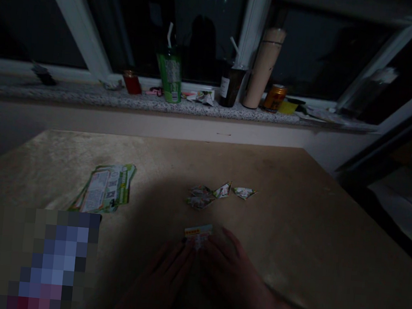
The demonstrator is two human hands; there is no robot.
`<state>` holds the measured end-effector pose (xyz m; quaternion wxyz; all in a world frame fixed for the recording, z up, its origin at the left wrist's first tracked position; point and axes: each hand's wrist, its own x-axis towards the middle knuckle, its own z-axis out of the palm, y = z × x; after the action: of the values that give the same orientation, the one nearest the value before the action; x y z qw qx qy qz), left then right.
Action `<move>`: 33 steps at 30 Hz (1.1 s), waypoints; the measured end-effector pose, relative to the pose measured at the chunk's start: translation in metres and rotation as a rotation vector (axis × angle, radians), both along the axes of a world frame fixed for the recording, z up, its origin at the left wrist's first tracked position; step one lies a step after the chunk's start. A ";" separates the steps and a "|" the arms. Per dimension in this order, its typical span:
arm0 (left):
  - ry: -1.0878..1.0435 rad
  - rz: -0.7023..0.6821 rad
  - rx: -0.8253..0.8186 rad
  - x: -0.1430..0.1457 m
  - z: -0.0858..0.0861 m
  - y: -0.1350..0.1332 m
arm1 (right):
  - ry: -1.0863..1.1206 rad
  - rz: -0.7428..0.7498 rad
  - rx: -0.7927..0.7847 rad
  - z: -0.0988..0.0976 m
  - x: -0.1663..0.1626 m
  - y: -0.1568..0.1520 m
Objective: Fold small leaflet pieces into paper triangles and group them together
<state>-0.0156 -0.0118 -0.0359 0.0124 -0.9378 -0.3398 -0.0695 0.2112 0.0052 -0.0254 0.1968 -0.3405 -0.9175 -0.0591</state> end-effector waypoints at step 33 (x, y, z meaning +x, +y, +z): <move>-0.321 0.185 -0.139 0.011 0.030 0.016 | 0.206 -0.150 -0.073 -0.003 0.009 0.020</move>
<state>-0.0043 0.0045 -0.0055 -0.1001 -0.8781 -0.4262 -0.1930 0.2206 0.0252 -0.0286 0.2724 -0.4195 -0.8659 -0.0050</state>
